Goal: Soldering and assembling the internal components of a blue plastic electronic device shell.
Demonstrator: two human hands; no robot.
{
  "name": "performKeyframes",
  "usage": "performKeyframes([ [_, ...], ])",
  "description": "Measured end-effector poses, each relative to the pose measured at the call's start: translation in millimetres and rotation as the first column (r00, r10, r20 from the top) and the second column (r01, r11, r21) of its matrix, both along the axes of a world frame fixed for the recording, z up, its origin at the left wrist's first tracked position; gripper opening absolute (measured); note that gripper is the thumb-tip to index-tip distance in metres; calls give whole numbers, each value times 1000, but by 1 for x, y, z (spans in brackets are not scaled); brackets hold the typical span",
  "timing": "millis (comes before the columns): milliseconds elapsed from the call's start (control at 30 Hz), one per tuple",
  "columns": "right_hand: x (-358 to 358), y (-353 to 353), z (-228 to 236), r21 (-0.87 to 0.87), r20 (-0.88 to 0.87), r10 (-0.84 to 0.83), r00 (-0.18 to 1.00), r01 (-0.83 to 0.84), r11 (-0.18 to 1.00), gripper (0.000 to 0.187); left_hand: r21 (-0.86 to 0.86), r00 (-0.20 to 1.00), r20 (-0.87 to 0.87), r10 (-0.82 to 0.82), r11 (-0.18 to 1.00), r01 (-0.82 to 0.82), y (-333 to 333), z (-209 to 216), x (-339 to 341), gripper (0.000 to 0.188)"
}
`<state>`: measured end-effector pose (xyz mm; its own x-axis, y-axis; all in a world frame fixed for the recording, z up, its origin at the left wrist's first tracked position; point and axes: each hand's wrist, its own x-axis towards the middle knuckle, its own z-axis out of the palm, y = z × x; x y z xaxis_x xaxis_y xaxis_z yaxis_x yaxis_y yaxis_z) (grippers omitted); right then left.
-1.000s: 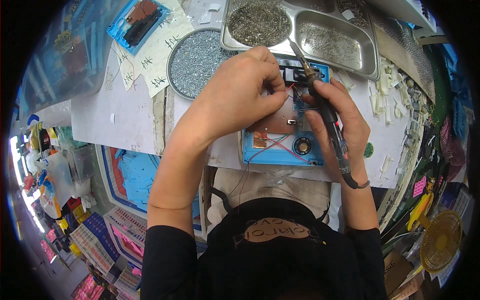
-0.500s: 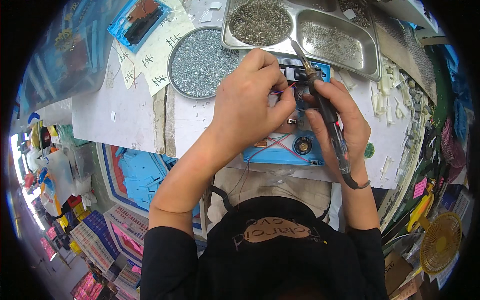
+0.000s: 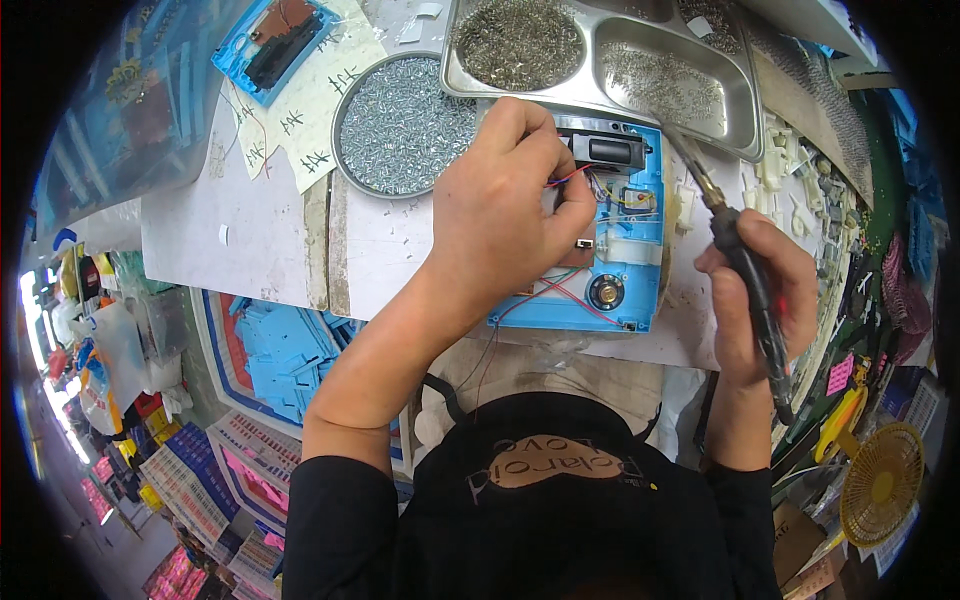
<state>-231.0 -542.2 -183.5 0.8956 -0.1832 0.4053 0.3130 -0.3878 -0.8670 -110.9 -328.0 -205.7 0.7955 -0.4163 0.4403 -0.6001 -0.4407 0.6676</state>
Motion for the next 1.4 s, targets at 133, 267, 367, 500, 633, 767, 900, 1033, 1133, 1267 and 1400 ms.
performKeyframes([
  [133, 0, 6, -3, 85, -41, -30, 999, 34, 996, 46, 2, 1000, 10, -5, 1000, 5, 0, 1, 0, 13],
  [267, 19, 31, -12, 28, -40, -1, 999, 2, 1000, 47, 23, 1000, -27, 11, 1000, -11, 0, 2, -2, 15],
  [367, 31, 43, -16, -157, -41, -28, 999, 21, 987, 47, 30, 1000, -16, 17, 999, -16, -1, 2, -2, 15],
  [500, 37, 45, -22, -282, 41, -5, 999, 16, 959, 45, 30, 1000, 14, 19, 999, -19, -2, 1, -2, 14],
  [633, 25, 33, -14, -73, -14, -53, 999, 52, 996, 41, 20, 999, 32, 21, 1000, -22, -3, 0, -1, 14],
  [767, 11, 4, 6, 73, 14, 21, 1000, -22, 997, 36, 12, 999, 20, 29, 999, -29, -2, -1, -2, 14],
  [900, 12, -16, 16, -111, 56, 171, 984, -164, 980, 28, 20, 999, 31, 30, 999, -30, -4, -1, -2, 14],
  [1033, 25, -8, 16, -258, 79, 209, 975, -183, 949, 26, 30, 999, 42, 35, 999, -36, -4, -1, -3, 15],
  [1133, 25, -8, 13, -227, 88, 206, 975, -182, 957, 27, 41, 999, 34, 39, 998, -41, -3, 0, -4, 14],
  [1267, 12, 0, 8, 8, -7, 67, 998, -67, 998, 34, 32, 999, 54, 6, 999, -7, 3, 3, -5, 11],
  [1400, 13, 9, -4, 110, -34, 42, 999, -38, 993, 44, 74, 996, 81, -24, 997, 18, 13, 9, -8, 13],
])
